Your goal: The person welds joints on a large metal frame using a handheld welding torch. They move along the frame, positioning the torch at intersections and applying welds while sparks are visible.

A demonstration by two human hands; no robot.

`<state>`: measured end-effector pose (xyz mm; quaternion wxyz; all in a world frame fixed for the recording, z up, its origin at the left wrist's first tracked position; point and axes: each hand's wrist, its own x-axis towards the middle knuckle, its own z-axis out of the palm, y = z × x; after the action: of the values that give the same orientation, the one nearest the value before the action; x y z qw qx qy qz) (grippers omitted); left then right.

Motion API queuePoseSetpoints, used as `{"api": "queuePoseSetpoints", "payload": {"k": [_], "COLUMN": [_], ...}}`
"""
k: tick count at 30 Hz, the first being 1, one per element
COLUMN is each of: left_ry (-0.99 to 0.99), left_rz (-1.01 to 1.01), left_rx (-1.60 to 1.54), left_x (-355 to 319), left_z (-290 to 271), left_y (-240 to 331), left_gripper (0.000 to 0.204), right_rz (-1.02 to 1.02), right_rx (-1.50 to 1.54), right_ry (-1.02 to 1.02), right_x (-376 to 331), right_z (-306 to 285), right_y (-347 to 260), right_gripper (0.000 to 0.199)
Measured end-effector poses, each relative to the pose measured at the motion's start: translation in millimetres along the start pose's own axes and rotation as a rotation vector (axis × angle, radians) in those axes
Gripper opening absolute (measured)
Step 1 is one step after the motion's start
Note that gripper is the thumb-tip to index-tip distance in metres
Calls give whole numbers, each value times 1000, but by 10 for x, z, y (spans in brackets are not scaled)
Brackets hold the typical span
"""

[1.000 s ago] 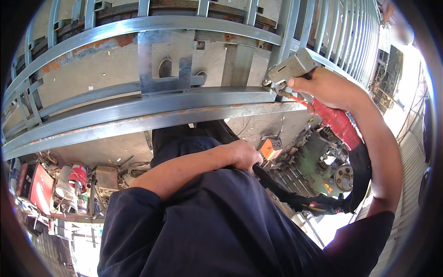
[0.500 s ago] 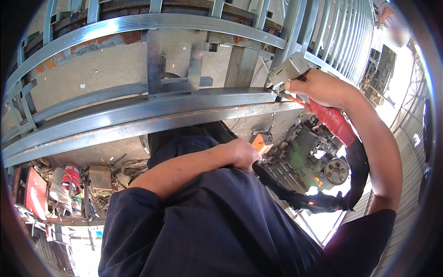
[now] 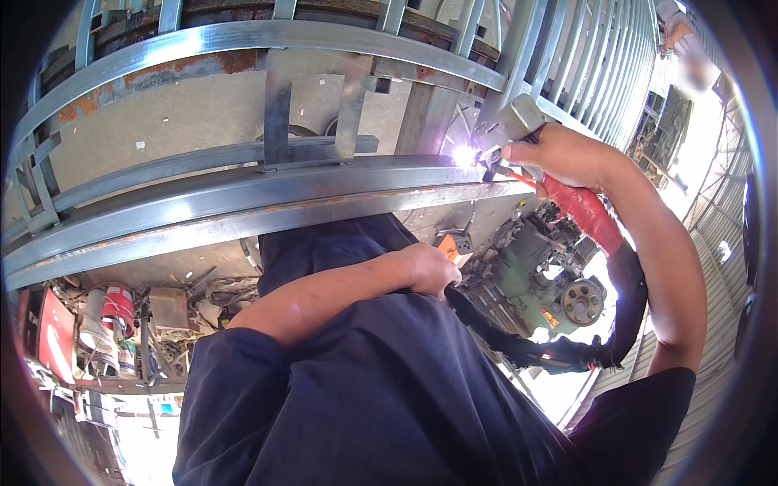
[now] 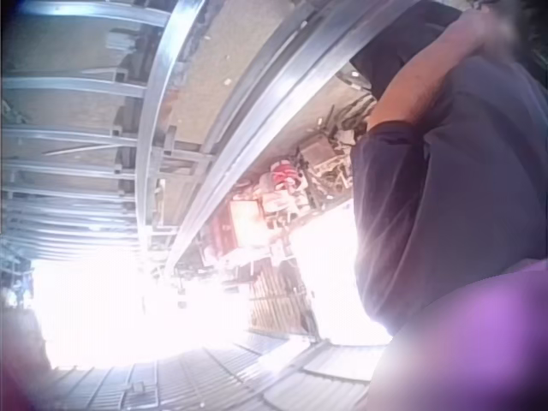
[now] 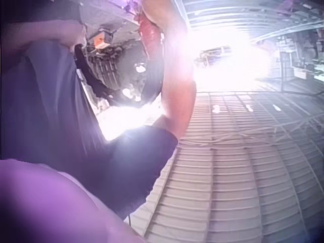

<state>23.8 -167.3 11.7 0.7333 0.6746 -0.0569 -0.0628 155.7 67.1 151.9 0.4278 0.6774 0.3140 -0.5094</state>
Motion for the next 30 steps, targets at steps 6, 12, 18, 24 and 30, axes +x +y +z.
{"api": "queuePoseSetpoints", "payload": {"k": [6, 12, 18, 24, 30], "left_ry": [-15, 9, 26, 10, 6], "left_rz": [1, 13, 44, 48, 53], "left_rx": [15, 19, 24, 34, 30], "left_x": [41, 62, 37, 27, 30], "left_z": [-11, -2, -26, -58, -72], "left_y": [6, -3, 19, 35, 33], "left_gripper": [52, 54, 60, 64, 64], "right_rz": [52, 29, 51, -57, -15], "right_rx": [-41, -23, -49, -92, -60], "right_ry": [-12, -24, -32, -5, -16], "right_x": [-63, -34, -101, 24, -61], "right_z": [-7, -17, -13, -18, -9], "right_y": [-105, -67, -164, 49, -64], "right_gripper": [52, 51, 50, 49, 50]}}
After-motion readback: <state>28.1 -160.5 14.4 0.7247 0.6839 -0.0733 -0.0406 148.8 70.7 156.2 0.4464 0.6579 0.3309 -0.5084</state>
